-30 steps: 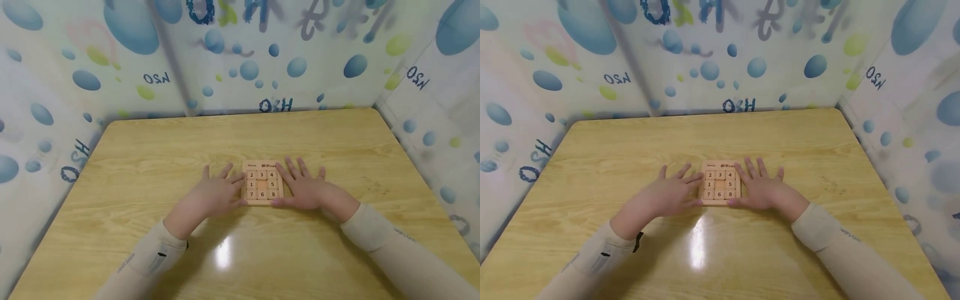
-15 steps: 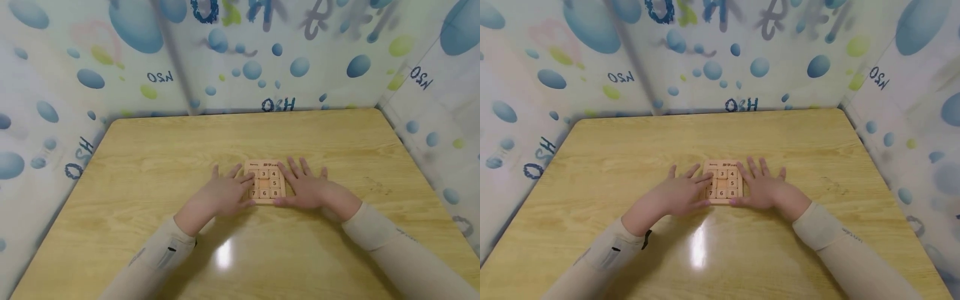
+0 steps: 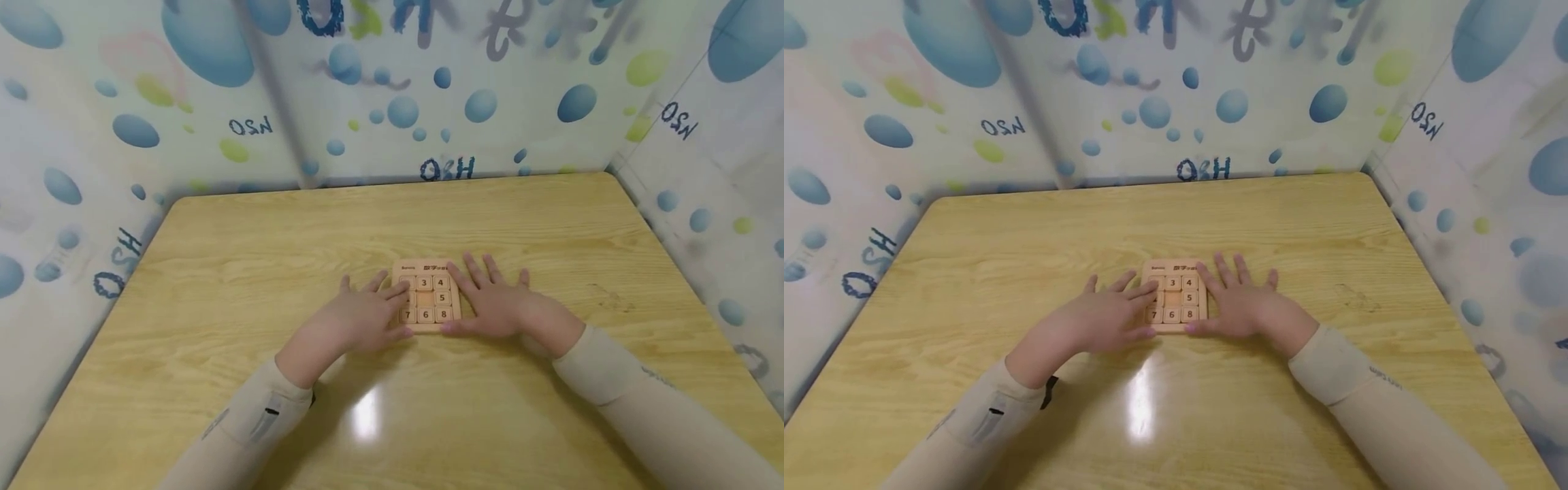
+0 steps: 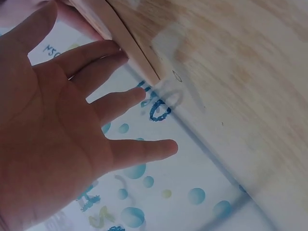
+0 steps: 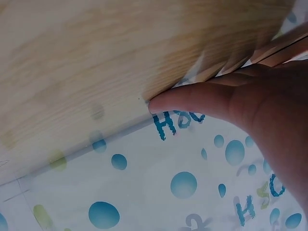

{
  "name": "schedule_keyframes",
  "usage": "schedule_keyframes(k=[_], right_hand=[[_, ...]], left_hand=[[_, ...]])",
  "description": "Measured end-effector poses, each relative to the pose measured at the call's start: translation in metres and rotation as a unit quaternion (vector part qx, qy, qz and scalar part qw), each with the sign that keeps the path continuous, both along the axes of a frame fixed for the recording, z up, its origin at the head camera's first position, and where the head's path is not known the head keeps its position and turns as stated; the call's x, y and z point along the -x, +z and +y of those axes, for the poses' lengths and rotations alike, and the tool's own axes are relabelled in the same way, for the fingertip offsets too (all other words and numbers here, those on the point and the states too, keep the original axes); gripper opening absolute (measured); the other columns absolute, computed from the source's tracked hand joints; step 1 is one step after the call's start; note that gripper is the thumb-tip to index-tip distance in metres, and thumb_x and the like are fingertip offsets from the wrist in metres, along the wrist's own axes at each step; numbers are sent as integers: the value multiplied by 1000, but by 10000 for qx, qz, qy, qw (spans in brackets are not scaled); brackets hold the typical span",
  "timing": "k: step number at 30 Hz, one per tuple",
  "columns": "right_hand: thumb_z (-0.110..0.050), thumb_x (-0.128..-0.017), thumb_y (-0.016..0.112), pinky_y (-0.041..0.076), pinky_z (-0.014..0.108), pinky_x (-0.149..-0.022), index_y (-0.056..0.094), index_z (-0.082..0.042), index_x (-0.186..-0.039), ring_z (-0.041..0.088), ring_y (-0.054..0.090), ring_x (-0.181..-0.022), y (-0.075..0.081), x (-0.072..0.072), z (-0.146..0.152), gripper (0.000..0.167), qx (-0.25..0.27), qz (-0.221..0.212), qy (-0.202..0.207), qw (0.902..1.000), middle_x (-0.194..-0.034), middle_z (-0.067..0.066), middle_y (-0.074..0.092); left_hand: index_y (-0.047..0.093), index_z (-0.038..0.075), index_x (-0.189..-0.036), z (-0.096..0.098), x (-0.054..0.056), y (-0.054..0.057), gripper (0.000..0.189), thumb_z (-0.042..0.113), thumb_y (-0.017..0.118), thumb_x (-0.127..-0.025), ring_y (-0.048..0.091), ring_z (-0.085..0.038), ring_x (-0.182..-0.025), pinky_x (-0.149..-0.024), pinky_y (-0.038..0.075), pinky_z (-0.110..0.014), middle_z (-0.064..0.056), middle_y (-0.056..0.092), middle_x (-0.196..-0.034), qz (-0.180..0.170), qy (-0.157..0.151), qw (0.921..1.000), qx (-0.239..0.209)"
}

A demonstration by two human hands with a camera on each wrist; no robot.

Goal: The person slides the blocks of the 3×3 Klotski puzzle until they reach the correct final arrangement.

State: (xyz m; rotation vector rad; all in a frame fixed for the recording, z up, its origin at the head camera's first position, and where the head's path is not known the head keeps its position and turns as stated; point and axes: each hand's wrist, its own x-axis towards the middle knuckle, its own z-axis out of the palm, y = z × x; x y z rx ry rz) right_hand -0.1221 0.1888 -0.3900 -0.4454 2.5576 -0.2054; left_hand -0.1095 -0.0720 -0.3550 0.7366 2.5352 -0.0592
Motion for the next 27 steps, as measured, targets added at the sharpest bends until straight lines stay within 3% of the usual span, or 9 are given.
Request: schedule_keyframes(k=[4,9,12,18,27], right_hand=[[-98,-84,44,-3,95,-111,-11,-31,-171,48,-15,-165,-1,-1,2,123,-34,-19,7,10000,-179,10,-19],[-96,-85,45,-3,96,-110,-10,-32,-171,48,-16,-165,-2,1,3,121,34,-20,37,10000,-179,9,-20],[-95,-85,45,-4,96,-109,-11,-32,-171,48,-17,-164,-3,3,4,120,47,-47,39,10000,-179,9,-21],[-96,-85,45,-5,95,-110,-10,-32,-171,48,-17,-164,0,4,1,121,1,-35,28,10000,-179,9,-21],[-96,-85,45,-3,95,-110,-11,-31,-171,48,-17,-164,0,2,0,121,-41,-41,-12,10000,-180,9,-19]], left_hand=[[35,26,-168,8,-2,0,76,68,47,-106,5,-29,-169,-126,10,-81,9,19,-179,137,-184,9997,-7],[31,28,-169,28,-3,-1,75,66,48,-106,3,-28,-170,-125,10,-82,11,17,-180,342,-807,9957,-296],[31,28,-169,38,-2,-3,75,65,48,-107,4,-26,-169,-125,11,-82,12,17,-179,315,-978,9942,-314],[32,29,-169,34,-5,-4,72,63,48,-107,5,-27,-169,-125,9,-82,14,16,-179,189,-793,9964,-220],[33,28,-169,14,-7,-5,74,63,51,-106,5,-30,-169,-123,9,-84,13,18,-179,166,-557,9978,-323]])
